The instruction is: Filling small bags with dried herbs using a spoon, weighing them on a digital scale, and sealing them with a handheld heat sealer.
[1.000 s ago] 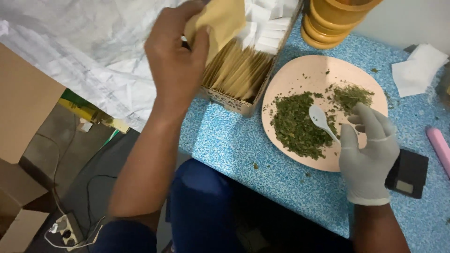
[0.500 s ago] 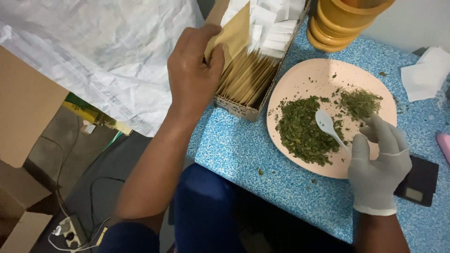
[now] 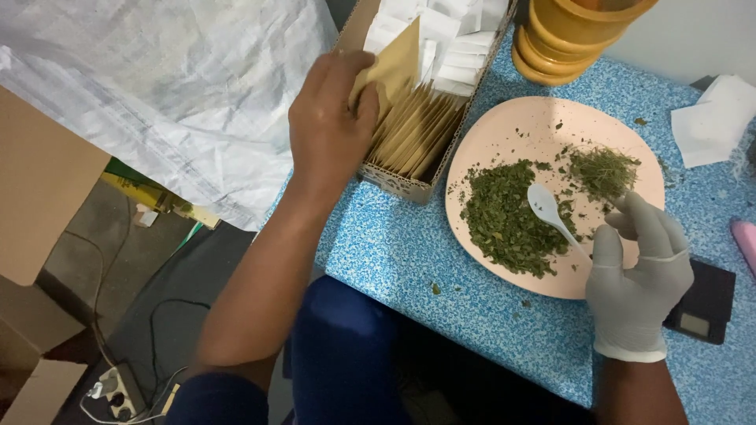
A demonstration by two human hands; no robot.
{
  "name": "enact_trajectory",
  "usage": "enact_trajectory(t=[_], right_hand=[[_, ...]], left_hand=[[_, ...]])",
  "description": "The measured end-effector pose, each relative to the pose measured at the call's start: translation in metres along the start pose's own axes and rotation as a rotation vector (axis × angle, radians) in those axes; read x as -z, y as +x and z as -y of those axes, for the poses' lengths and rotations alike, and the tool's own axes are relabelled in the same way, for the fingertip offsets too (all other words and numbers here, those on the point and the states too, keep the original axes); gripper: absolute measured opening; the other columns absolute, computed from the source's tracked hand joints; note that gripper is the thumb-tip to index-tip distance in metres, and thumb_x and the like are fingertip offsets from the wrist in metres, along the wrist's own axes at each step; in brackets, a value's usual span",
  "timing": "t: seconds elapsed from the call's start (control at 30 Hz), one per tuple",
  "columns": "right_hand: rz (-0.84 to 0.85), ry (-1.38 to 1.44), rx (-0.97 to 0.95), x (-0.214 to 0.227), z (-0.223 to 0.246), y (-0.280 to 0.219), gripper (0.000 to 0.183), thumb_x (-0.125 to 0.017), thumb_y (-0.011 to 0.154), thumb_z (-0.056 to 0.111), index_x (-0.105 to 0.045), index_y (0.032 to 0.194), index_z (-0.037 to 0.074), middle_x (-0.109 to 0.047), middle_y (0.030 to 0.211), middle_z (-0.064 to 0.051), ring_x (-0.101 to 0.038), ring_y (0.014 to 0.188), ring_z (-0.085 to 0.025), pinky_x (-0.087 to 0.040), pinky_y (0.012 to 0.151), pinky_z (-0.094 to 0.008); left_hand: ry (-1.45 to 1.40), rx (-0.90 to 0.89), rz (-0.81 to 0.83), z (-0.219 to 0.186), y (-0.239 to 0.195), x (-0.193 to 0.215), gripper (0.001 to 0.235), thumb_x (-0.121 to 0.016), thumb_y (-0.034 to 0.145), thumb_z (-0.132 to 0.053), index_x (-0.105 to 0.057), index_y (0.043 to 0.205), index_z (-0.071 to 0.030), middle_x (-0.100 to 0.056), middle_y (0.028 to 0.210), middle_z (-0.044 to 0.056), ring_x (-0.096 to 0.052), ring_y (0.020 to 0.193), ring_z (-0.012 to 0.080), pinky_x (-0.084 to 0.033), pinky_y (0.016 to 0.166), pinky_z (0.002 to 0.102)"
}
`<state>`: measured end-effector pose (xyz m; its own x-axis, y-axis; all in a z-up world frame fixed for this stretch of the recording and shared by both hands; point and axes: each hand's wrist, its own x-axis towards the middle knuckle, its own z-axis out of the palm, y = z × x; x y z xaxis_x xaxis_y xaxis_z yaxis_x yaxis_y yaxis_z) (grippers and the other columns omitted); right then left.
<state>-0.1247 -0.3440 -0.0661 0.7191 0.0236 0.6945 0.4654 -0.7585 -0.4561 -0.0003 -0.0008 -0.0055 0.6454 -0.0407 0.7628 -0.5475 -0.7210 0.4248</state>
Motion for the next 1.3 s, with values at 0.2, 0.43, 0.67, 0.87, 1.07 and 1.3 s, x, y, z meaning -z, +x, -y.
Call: enact_trajectory(t=[0.2, 0.43, 0.67, 0.87, 1.07, 1.3], right_hand=[[0.008, 0.031, -0.011, 0.0, 0.0, -0.001, 0.037, -0.057, 0.103, -0.026, -0.059, 0.139, -0.017, -0.06, 0.121, -0.032, -0.062, 0.101, -0.04, -0.055, 0.097, -0.051], [-0.006, -0.018, 0.024, 0.0, -0.007, -0.005, 0.034, -0.061, 0.104, -0.025, -0.062, 0.137, -0.016, -0.062, 0.115, -0.029, -0.063, 0.096, -0.038, -0.054, 0.096, -0.051], [0.002, -0.022, -0.035, 0.002, 0.001, -0.003, 0.033, -0.06, 0.103, -0.025, -0.062, 0.135, -0.019, -0.062, 0.119, -0.032, -0.064, 0.097, -0.038, -0.055, 0.096, -0.052], [-0.006, -0.036, -0.034, 0.002, 0.0, -0.002, 0.032, -0.06, 0.103, -0.025, -0.063, 0.135, -0.02, -0.063, 0.12, -0.034, -0.064, 0.098, -0.04, -0.056, 0.096, -0.051], [-0.006, -0.011, -0.03, 0.003, -0.005, -0.005, 0.03, -0.061, 0.102, -0.022, -0.063, 0.133, -0.019, -0.064, 0.116, -0.033, -0.064, 0.095, -0.038, -0.055, 0.092, -0.051], [0.0, -0.003, -0.021, 0.004, -0.002, -0.004, 0.032, -0.061, 0.104, -0.022, -0.061, 0.135, -0.019, -0.063, 0.118, -0.034, -0.064, 0.097, -0.04, -0.055, 0.095, -0.052]], left_hand=[[0.057, -0.016, 0.131, 0.001, -0.01, 0.005, 0.02, -0.067, 0.093, 0.001, -0.062, 0.111, -0.003, -0.065, 0.101, 0.014, -0.064, 0.084, 0.0315, -0.048, 0.06, 0.042], [0.011, 0.004, 0.259, -0.005, -0.016, 0.02, 0.025, -0.061, 0.091, 0.006, -0.06, 0.114, -0.002, -0.067, 0.111, 0.016, -0.066, 0.089, 0.0343, -0.052, 0.064, 0.044], [0.033, -0.013, 0.369, -0.008, 0.035, 0.015, 0.023, -0.06, 0.095, -0.013, -0.059, 0.114, -0.001, -0.061, 0.107, 0.02, -0.061, 0.094, 0.0413, -0.045, 0.066, 0.05], [0.074, 0.001, 0.688, -0.003, 0.073, -0.028, 0.041, -0.057, 0.102, -0.025, -0.055, 0.136, -0.004, -0.053, 0.141, 0.021, -0.053, 0.124, 0.0421, -0.045, 0.09, 0.057], [0.195, -0.027, 0.826, 0.001, 0.058, -0.046, 0.061, -0.051, 0.105, -0.049, -0.049, 0.141, 0.0, -0.049, 0.142, 0.021, -0.046, 0.127, 0.0422, -0.043, 0.092, 0.056], [0.309, -0.143, 0.803, 0.015, 0.042, -0.044, 0.063, -0.033, 0.108, -0.052, -0.047, 0.143, -0.002, -0.056, 0.136, 0.02, -0.049, 0.125, 0.0394, -0.033, 0.101, 0.055]])
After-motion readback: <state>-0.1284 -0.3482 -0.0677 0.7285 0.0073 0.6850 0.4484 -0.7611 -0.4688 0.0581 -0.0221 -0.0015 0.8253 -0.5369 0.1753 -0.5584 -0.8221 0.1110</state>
